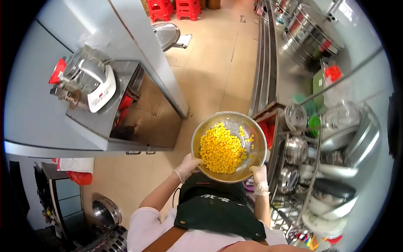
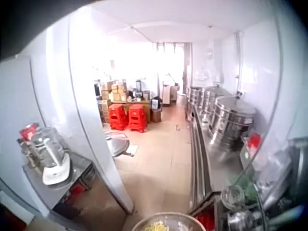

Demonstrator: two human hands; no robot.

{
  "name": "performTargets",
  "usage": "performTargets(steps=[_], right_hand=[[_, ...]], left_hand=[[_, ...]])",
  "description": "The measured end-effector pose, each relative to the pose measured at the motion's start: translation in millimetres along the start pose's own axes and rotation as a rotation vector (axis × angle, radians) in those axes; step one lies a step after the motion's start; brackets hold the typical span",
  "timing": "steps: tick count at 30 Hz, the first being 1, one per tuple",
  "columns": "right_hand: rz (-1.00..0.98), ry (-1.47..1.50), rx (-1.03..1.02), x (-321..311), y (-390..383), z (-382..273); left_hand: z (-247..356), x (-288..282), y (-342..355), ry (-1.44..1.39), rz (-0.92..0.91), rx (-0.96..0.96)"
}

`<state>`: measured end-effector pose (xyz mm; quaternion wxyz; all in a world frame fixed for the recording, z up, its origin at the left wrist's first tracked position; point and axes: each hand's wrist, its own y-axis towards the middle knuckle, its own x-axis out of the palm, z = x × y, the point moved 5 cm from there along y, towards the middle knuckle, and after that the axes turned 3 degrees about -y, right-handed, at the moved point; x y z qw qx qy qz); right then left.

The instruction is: The person uses scissors to cut open a bag of corn and pours it into a colander. They then retrieve another bowl from a shelf, fill both the colander and the bowl with water at the sink, and wash the corn by hand, transferring corn between the containers until it is submerged.

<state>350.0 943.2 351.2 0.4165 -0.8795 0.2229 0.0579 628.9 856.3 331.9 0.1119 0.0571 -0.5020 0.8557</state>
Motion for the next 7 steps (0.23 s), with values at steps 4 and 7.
performTargets(steps=[4, 7], right_hand=[[-0.114, -0.107, -0.014, 15.9, 58.4, -70.6], [-0.230, 0.053, -0.127, 43.5, 126.3, -127.5]], left_hand=[[39.3, 0.7, 47.6, 0.018, 0.061, -0.036], [75.1, -5.8, 100.3, -0.002, 0.153, 0.271]])
